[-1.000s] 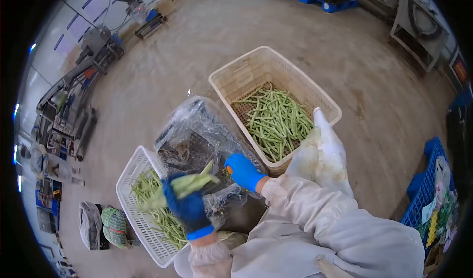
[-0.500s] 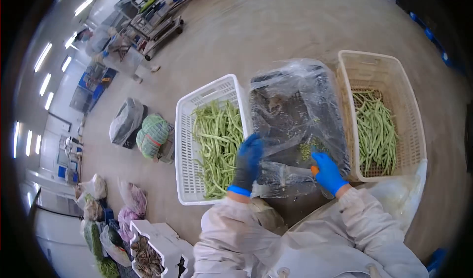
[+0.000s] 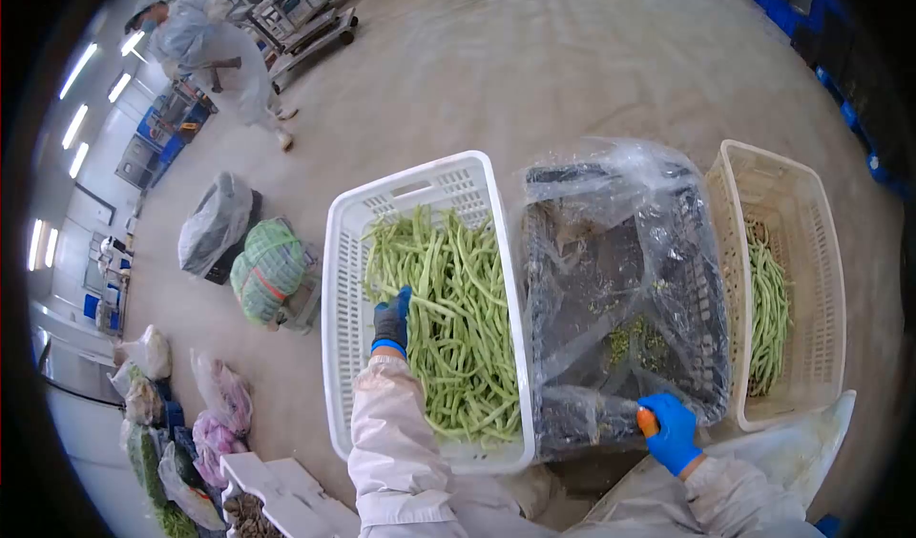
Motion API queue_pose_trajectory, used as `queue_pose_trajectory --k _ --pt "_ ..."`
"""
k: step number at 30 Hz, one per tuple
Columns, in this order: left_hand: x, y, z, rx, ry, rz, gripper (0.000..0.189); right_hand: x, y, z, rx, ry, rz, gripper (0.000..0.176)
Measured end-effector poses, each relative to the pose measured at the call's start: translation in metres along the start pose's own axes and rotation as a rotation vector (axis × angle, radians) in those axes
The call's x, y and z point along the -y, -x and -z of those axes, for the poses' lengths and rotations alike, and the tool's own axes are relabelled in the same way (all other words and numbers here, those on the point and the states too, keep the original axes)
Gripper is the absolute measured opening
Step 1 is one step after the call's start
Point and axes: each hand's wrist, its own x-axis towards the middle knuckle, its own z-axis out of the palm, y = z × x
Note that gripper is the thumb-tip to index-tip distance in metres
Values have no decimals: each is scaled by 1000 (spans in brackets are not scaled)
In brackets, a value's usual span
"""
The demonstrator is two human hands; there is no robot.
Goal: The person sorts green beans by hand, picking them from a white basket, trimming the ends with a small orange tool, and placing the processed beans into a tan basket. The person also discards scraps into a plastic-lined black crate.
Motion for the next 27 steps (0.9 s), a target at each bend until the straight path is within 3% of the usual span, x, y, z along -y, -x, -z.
queue_pose_trajectory --k 1,3,4,5,8,11,13,16,20,23,24,27 --pt "15 -25 -16 9 7 -1 79 2 0 0 10 8 -14 18" --pt "57 -84 -54 -361 -431 102 118 3 -2 0 17 27 -25 18" --pt "-6 -36 -49 -226 -545 250 133 4 -2 0 30 41 -41 18" --pt "-22 -30 -50 -220 -538 248 133 4 -2 0 44 54 -58 18" --pt "-38 -27 -60 -246 -811 239 120 9 -8 2 58 68 -64 19" --pt "-26 -41 -45 -159 -803 204 114 7 -7 0 96 81 -74 20" --pt "9 -56 -35 -227 -776 119 104 10 -6 0 76 93 -67 18" --pt "17 -45 -8 -131 -544 -6 86 9 -7 0 46 67 -23 16" --pt "18 -9 35 32 -224 -127 88 7 -4 0 26 50 -7 16" --pt "-3 40 58 41 55 -356 56 2 0 -1 13 45 5 15" --pt "-21 63 66 77 62 -237 55 5 0 0 -1 11 0 14" --pt "-33 102 87 197 234 -183 69 -1 3 -2 -21 7 36 13"
